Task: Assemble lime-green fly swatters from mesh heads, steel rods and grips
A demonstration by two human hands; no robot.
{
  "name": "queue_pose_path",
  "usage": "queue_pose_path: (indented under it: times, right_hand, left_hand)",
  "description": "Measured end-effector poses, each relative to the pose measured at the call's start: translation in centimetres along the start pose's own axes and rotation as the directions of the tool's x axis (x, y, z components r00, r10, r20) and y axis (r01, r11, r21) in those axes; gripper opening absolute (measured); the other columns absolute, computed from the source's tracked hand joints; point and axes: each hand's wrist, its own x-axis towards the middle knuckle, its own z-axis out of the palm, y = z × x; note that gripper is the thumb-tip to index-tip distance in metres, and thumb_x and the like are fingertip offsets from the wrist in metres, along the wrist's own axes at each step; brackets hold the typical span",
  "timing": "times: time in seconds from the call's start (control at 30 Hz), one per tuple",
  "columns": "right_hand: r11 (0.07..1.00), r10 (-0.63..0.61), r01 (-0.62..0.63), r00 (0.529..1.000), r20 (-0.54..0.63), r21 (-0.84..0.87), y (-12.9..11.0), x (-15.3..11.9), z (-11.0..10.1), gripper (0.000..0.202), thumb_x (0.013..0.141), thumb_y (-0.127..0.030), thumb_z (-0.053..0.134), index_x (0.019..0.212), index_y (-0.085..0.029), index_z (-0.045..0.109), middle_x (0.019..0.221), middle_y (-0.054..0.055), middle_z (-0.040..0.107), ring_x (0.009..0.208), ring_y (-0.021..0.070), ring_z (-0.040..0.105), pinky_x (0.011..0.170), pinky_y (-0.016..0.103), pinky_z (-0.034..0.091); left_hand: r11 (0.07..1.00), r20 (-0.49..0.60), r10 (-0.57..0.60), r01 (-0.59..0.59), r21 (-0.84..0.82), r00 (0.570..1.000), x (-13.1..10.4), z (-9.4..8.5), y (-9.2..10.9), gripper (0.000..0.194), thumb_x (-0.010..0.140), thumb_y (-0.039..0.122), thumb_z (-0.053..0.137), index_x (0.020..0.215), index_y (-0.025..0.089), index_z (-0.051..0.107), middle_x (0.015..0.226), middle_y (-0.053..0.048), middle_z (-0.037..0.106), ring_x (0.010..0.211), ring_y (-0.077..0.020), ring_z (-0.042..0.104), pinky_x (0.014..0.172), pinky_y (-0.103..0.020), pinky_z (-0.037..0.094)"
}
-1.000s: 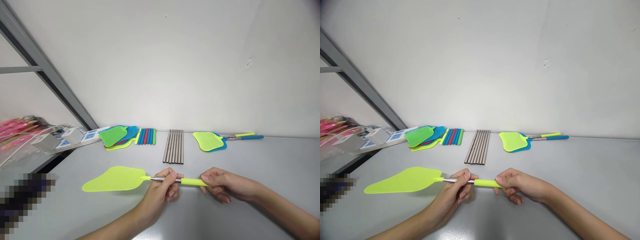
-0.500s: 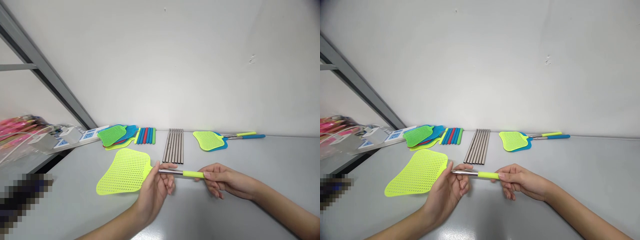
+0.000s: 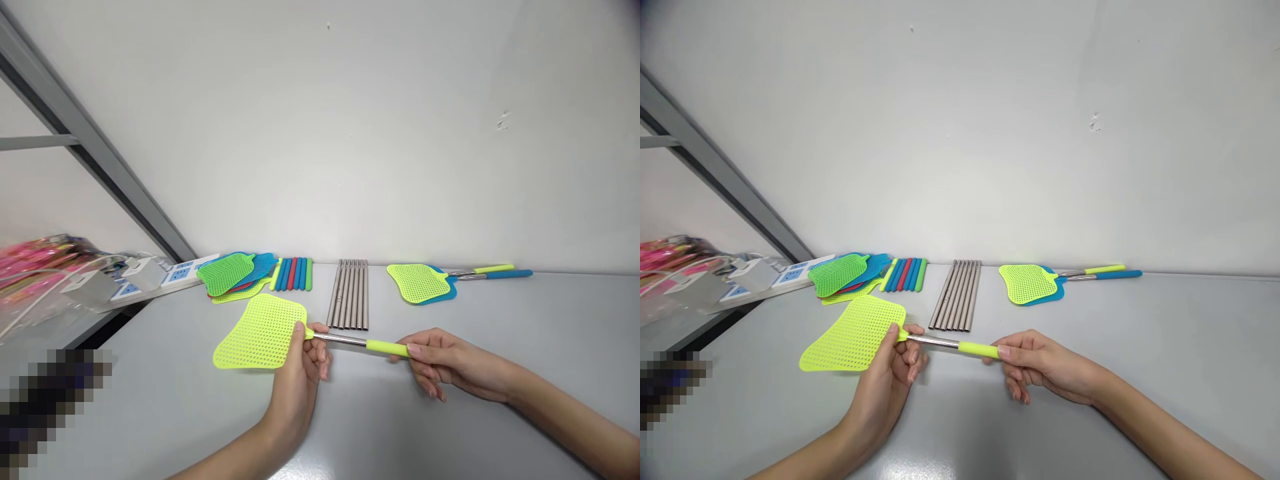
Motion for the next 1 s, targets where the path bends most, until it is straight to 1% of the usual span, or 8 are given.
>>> queue_pose_path:
  times: [0.17,0.23,0.37,0.47,0.57,0.67,0.77,1.0]
  right_hand:
    - [0.998,-0.035,0.031,0.998,-0.059,-0.056,0.7,-0.1,0.5,0.030,0.080,-0.039,0.049,0.081,-0.011,0.059,0.046,-0.007,0.034,0.039,0.0075,0.045,0.037,0.017,0.034]
    - [0.996,-0.056,0.047,0.992,-0.113,-0.077,1.1,-0.2,1.1,0.033,0.081,-0.041,0.046,0.075,-0.011,0.058,0.041,-0.009,0.029,0.033,0.0054,0.038,0.033,0.016,0.027]
    - [0.991,-0.077,0.053,0.978,-0.192,-0.124,1.5,-0.3,2.4,0.043,0.082,-0.047,0.041,0.055,-0.014,0.047,0.036,-0.010,0.024,0.030,0.0042,0.029,0.032,0.016,0.023]
    - [0.989,-0.089,0.060,0.968,-0.234,-0.132,1.7,-0.3,2.9,0.044,0.082,-0.048,0.040,0.051,-0.016,0.041,0.034,-0.010,0.024,0.029,0.0035,0.024,0.031,0.017,0.018]
    - [0.995,-0.070,0.052,0.969,-0.236,-0.080,1.7,-0.4,3.3,0.044,0.083,-0.047,0.039,0.050,-0.017,0.034,0.034,-0.010,0.025,0.028,0.0025,0.021,0.029,0.017,0.012]
    - [1.000,-0.001,-0.002,0.970,-0.245,-0.013,1.7,-0.6,3.8,0.044,0.082,-0.048,0.040,0.051,-0.018,0.030,0.036,-0.010,0.025,0.027,0.0020,0.019,0.028,0.016,0.010]
    - [0.999,0.038,-0.030,0.967,-0.253,0.034,1.6,-0.7,4.1,0.042,0.080,-0.049,0.043,0.054,-0.018,0.033,0.038,-0.010,0.024,0.028,0.0022,0.020,0.028,0.015,0.012]
    - [0.999,0.042,-0.035,0.978,-0.205,0.037,1.5,-0.4,3.7,0.044,0.081,-0.048,0.041,0.050,-0.018,0.032,0.034,-0.009,0.027,0.029,0.0031,0.023,0.029,0.015,0.015]
  left_hand:
    - [0.999,0.056,-0.006,0.003,0.044,0.998,-0.2,-0.1,0.1,0.032,0.080,0.043,0.044,0.082,0.014,0.057,0.049,0.005,0.041,0.041,-0.0053,0.034,0.047,-0.019,0.030]
    - [0.997,0.070,-0.002,-0.003,0.076,0.998,-0.5,-0.1,0.2,0.033,0.081,0.043,0.042,0.082,0.014,0.057,0.047,0.005,0.041,0.041,-0.0057,0.034,0.047,-0.019,0.029]
    - [0.991,0.076,0.027,-0.036,0.128,0.997,-1.5,-0.1,0.0,0.035,0.082,0.044,0.038,0.082,0.014,0.057,0.043,0.005,0.041,0.040,-0.0063,0.035,0.046,-0.020,0.029]
    - [0.989,0.091,0.057,-0.068,0.130,0.994,-2.2,0.0,-0.2,0.037,0.082,0.046,0.037,0.082,0.015,0.057,0.043,0.004,0.043,0.040,-0.0066,0.036,0.045,-0.020,0.029]
    - [0.987,0.090,0.083,-0.094,0.129,0.992,-2.6,0.0,-0.3,0.039,0.083,0.047,0.035,0.079,0.016,0.058,0.039,0.004,0.043,0.037,-0.0070,0.037,0.043,-0.021,0.027]
    - [0.985,0.079,0.111,-0.120,0.124,0.991,-2.8,-0.2,-0.3,0.040,0.082,0.048,0.035,0.076,0.016,0.058,0.036,0.004,0.042,0.034,-0.0072,0.035,0.042,-0.021,0.027]
    - [0.983,0.089,0.122,-0.133,0.128,0.989,-2.9,-0.3,-0.3,0.040,0.081,0.050,0.037,0.075,0.016,0.059,0.035,0.004,0.043,0.033,-0.0078,0.036,0.042,-0.022,0.028]
    - [0.981,0.067,0.112,-0.121,0.150,0.991,-2.7,-0.3,-0.3,0.038,0.080,0.050,0.038,0.074,0.017,0.056,0.036,0.005,0.040,0.034,-0.0082,0.036,0.040,-0.021,0.027]
